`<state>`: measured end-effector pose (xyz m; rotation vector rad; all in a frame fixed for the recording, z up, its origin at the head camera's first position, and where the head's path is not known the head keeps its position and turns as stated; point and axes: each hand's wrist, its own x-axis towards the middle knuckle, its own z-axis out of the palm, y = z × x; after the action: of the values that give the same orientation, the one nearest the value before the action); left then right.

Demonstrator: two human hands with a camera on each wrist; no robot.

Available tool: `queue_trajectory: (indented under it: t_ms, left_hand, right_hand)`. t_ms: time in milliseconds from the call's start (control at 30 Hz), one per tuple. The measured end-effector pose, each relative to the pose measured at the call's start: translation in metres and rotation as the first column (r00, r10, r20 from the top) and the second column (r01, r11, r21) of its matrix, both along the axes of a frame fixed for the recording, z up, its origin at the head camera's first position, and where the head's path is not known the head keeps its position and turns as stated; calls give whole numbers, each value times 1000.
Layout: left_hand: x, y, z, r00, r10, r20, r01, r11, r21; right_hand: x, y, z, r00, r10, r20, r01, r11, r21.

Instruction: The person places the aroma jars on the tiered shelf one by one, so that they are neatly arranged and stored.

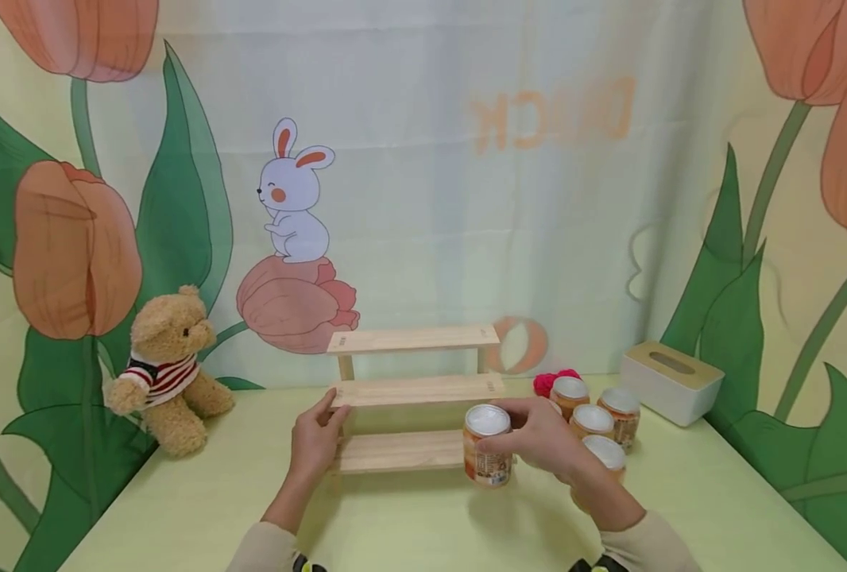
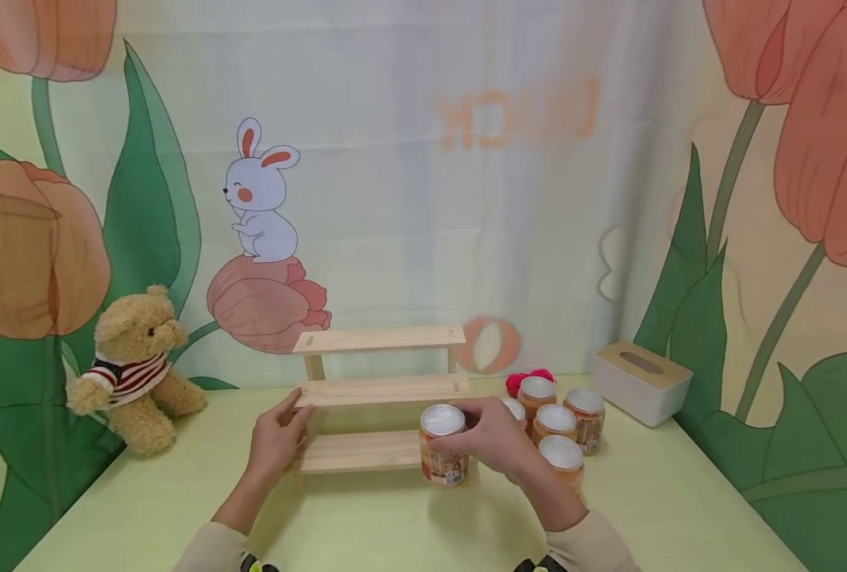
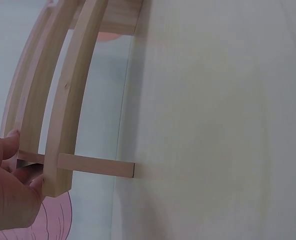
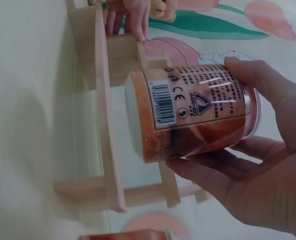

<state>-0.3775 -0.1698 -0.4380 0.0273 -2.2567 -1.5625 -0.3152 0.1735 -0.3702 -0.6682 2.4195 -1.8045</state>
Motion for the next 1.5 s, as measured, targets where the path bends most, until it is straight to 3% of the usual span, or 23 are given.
queue_trajectory:
  t_ms: [200,600,1000,1267,1500]
  left_hand:
    - [-1,-1,2,1000,-3,-10,3,1000,5]
    - [-2,-1,1,1000,4,3,-4,1000,6]
    - [-2,-1,0,1000,27,-8,-27,1000,12]
    - [-2,0,-5,1000,23,-15,-23,999,28]
    - [-2,-2,-2,999,22,-34,-20,999,43]
  right_hand:
    - [-6,-26,2,1000,11,-20,-11,999,-30]
    - [-33,-72,28,999,-30,-30,30,1000,0]
    - [-61,-106,63,993,-72,-89,75,997,34]
    - [-81,-117,76,989,-111,-101,118,991,64]
    - [-100,-129,91,983,-153,-104,158,987,37]
